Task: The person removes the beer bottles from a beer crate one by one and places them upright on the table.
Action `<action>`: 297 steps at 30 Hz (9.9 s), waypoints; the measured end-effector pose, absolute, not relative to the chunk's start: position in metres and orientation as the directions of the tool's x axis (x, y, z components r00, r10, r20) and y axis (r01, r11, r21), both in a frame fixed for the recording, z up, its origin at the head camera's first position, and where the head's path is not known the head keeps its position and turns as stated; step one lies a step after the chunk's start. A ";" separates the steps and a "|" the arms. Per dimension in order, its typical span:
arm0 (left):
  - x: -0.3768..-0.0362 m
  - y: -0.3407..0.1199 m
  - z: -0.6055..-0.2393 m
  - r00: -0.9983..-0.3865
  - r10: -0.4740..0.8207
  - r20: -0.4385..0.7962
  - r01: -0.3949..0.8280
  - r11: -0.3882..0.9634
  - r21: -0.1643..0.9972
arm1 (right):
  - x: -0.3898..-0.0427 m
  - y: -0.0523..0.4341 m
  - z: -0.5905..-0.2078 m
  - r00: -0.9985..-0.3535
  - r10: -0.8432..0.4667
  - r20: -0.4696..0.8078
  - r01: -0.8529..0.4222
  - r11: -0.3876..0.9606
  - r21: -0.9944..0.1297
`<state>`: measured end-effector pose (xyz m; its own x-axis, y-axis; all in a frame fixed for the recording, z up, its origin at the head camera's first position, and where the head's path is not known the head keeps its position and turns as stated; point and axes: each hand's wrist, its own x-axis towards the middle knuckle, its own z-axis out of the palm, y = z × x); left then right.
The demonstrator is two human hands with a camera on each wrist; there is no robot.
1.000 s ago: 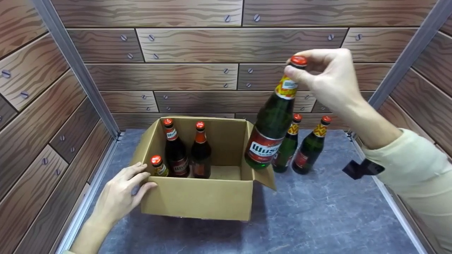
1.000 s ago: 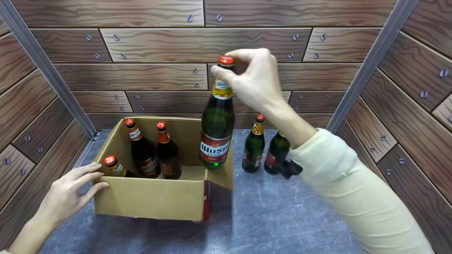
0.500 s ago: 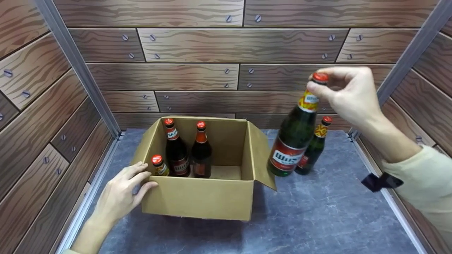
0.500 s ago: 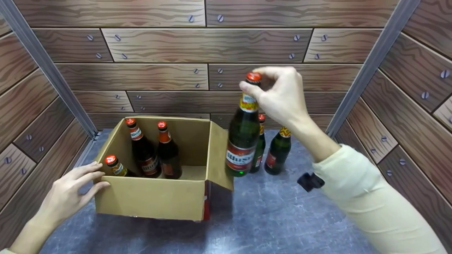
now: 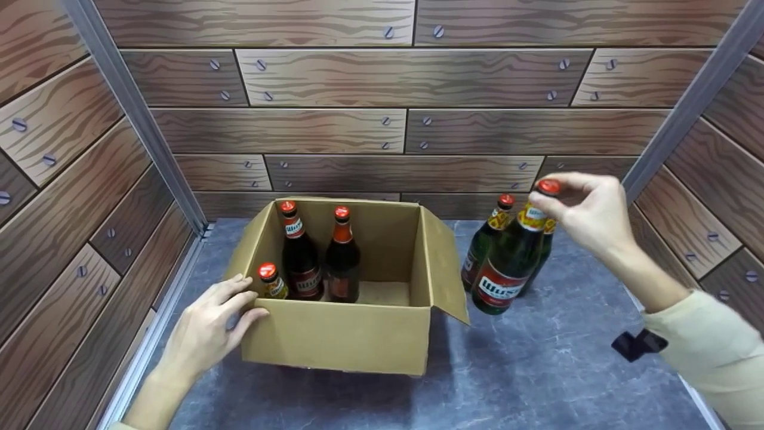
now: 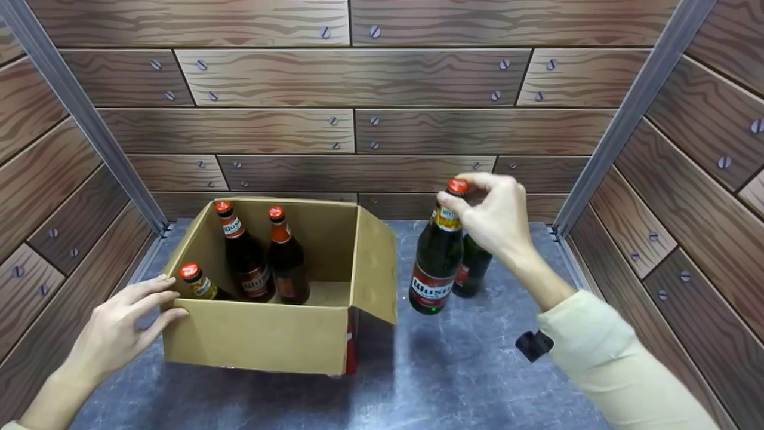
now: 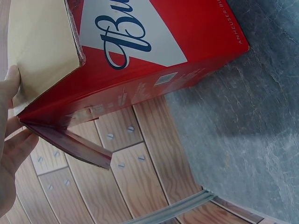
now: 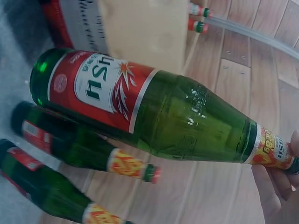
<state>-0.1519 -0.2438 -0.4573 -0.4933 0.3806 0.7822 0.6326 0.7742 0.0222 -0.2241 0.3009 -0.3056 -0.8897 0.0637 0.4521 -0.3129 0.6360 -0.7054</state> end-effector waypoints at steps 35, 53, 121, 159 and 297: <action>-0.153 -0.243 -0.458 -0.489 0.369 0.791 0.634 0.773 0.032 | -0.245 0.305 -0.429 -0.890 0.155 0.429 -0.208 0.700 -0.683; -0.152 -0.245 -0.456 -0.496 0.372 0.785 0.626 0.779 0.027 | -0.250 0.299 -0.441 -0.892 0.123 0.435 -0.234 0.697 -0.677; -0.152 -0.245 -0.459 -0.500 0.365 0.785 0.629 0.777 0.040 | -0.284 0.073 -0.375 -0.940 -0.152 0.304 -0.327 0.152 -0.933; -0.153 -0.245 -0.457 -0.491 0.372 0.788 0.634 0.773 0.030 | -0.311 0.061 -0.419 -0.888 -0.424 0.180 -0.316 0.275 -0.908; -0.153 -0.244 -0.457 -0.490 0.383 0.783 0.637 0.770 0.022 | -0.181 0.282 -0.215 -0.856 -0.007 0.516 -0.449 0.503 -0.738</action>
<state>-0.1527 -0.2439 -0.4567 -0.4901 0.3829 0.7830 0.6373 0.7703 0.0222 -0.1808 0.2821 -0.2153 -0.8564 -0.0070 0.5163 -0.4493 0.5030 -0.7383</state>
